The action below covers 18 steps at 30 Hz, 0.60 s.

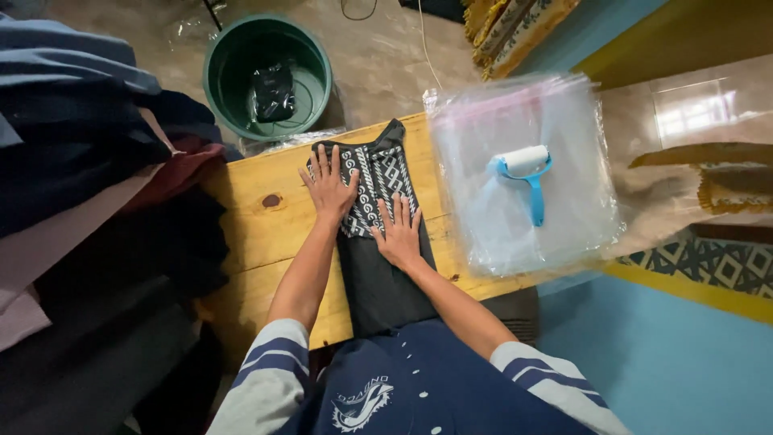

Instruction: The person folds a pair of black shorts on a wooden table, smoothing the fabric and aligning the edges. They use a lint roller to clean the surface of the shorts before placing them into a clear plastic bag.

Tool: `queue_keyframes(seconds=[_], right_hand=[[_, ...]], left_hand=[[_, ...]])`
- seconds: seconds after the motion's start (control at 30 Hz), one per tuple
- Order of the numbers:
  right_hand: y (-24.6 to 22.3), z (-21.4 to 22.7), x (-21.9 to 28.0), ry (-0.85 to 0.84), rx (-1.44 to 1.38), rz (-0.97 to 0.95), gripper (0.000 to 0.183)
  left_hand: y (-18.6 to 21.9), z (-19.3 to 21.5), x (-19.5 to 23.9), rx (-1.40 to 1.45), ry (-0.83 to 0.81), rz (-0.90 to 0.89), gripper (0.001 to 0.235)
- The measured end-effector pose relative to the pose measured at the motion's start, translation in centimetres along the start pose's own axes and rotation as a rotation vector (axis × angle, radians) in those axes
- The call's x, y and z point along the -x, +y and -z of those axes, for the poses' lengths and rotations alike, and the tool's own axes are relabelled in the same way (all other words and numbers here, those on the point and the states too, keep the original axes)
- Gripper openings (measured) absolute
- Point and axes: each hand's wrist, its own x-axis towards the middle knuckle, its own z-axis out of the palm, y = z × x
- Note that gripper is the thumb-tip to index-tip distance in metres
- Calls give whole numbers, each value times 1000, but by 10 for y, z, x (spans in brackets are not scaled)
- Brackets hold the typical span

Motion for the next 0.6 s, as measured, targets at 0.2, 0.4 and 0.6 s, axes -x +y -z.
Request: queue_keyframes(seconds=[0.2,0.4,0.6], right_hand=[[12,15,-15,-88,-243,-136,65],[202,104,2,528,162,-388,59],[361,82,17,-59,304,-783,49]], left_hand=[[0,11,-8,73,-135,48,81],[13,49,68,288,134,-103,78],[21,48,151,432,253,-151,48]])
